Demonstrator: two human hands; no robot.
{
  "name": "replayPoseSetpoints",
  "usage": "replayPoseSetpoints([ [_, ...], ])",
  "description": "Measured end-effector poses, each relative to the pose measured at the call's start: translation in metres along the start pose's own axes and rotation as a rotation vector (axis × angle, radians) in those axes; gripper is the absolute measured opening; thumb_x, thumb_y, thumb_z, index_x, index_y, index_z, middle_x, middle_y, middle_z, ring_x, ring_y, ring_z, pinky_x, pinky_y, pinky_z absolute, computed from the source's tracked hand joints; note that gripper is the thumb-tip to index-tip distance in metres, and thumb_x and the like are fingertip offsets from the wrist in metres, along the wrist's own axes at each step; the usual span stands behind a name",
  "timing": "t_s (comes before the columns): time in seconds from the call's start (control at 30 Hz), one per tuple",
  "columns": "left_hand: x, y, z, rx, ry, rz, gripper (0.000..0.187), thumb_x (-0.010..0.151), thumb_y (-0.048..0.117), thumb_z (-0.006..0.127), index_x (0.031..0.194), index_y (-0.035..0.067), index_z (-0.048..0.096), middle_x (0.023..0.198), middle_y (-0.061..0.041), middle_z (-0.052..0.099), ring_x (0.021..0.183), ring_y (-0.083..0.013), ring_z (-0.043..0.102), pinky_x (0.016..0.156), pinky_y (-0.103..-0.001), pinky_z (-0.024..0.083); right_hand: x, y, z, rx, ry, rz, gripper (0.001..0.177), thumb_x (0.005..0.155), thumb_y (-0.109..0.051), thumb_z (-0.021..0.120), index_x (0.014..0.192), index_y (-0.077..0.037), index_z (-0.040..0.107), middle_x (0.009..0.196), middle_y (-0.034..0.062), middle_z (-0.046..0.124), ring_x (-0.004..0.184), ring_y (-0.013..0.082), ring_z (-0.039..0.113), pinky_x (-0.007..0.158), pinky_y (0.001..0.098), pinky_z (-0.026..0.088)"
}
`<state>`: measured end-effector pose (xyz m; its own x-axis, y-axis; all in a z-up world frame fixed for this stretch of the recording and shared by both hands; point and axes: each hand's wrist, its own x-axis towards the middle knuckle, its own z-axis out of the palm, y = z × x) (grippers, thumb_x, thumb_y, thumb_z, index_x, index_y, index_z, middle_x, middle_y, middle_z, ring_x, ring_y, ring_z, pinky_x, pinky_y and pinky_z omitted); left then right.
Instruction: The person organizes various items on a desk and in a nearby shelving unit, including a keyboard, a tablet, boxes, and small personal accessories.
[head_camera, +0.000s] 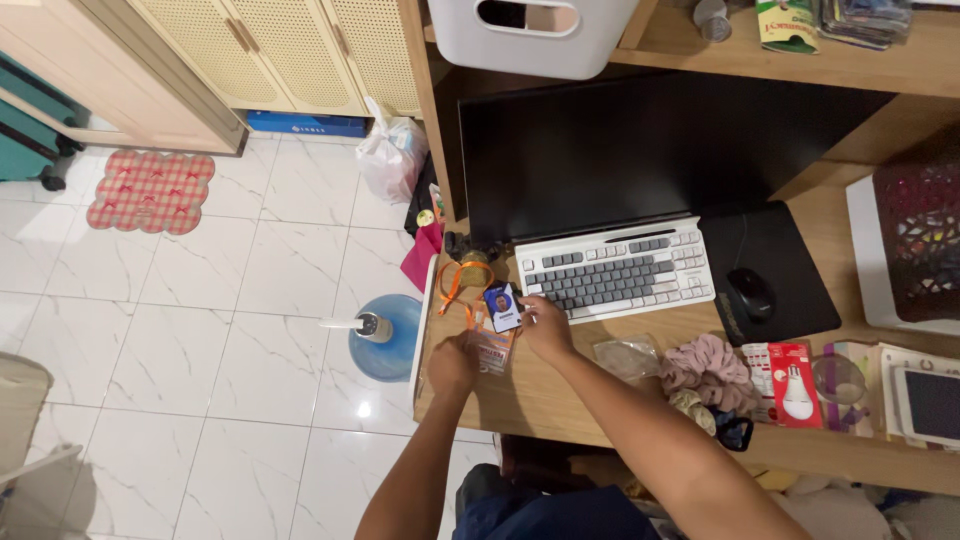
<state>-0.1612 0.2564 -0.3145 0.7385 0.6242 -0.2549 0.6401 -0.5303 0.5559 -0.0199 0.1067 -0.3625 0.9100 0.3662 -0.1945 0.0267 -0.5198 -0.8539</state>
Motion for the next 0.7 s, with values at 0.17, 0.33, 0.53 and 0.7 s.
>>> replayPoseSetpoints([
  [0.17,0.005,0.007,-0.011,-0.065,0.21,0.271,0.018,0.087,0.019,0.066,0.098,0.021,0.08,0.094,-0.011,0.074,0.085,-0.0355,0.071,0.075,-0.047,0.058,-0.011,-0.003,-0.031,-0.033,0.082,-0.244,0.021,0.09,-0.006,0.066,0.109,-0.005,0.074,0.1,0.009,0.077,0.091,0.0202,0.075,0.079,0.0332,0.058],
  [0.33,0.01,0.042,-0.03,-0.162,0.145,0.326,0.009,0.085,0.02,0.073,0.091,0.015,0.078,0.094,-0.01,0.074,0.081,-0.0319,0.072,0.071,-0.044,0.058,-0.019,-0.034,-0.079,0.054,0.023,-0.299,0.015,0.094,-0.011,0.067,0.105,-0.005,0.074,0.098,0.0067,0.079,0.09,0.0164,0.075,0.075,0.0298,0.059],
  [0.53,0.004,0.118,-0.083,-0.327,0.052,0.656,0.011,0.084,0.012,0.074,0.094,0.01,0.078,0.091,-0.011,0.075,0.081,-0.0289,0.074,0.073,-0.04,0.059,-0.039,-0.124,-0.156,0.024,0.033,-0.347,0.016,0.093,-0.012,0.069,0.107,-0.006,0.074,0.092,0.005,0.078,0.077,0.0139,0.071,0.068,0.0273,0.057],
  [0.7,-0.013,0.196,-0.154,-0.36,0.15,0.971,0.016,0.085,0.009,0.073,0.1,0.007,0.077,0.092,-0.013,0.074,0.087,-0.0334,0.071,0.079,-0.043,0.056,-0.056,-0.214,-0.225,-0.121,0.027,-0.519,0.022,0.091,-0.011,0.07,0.112,-0.006,0.072,0.095,0.0068,0.075,0.076,0.0178,0.07,0.068,0.0285,0.056],
])
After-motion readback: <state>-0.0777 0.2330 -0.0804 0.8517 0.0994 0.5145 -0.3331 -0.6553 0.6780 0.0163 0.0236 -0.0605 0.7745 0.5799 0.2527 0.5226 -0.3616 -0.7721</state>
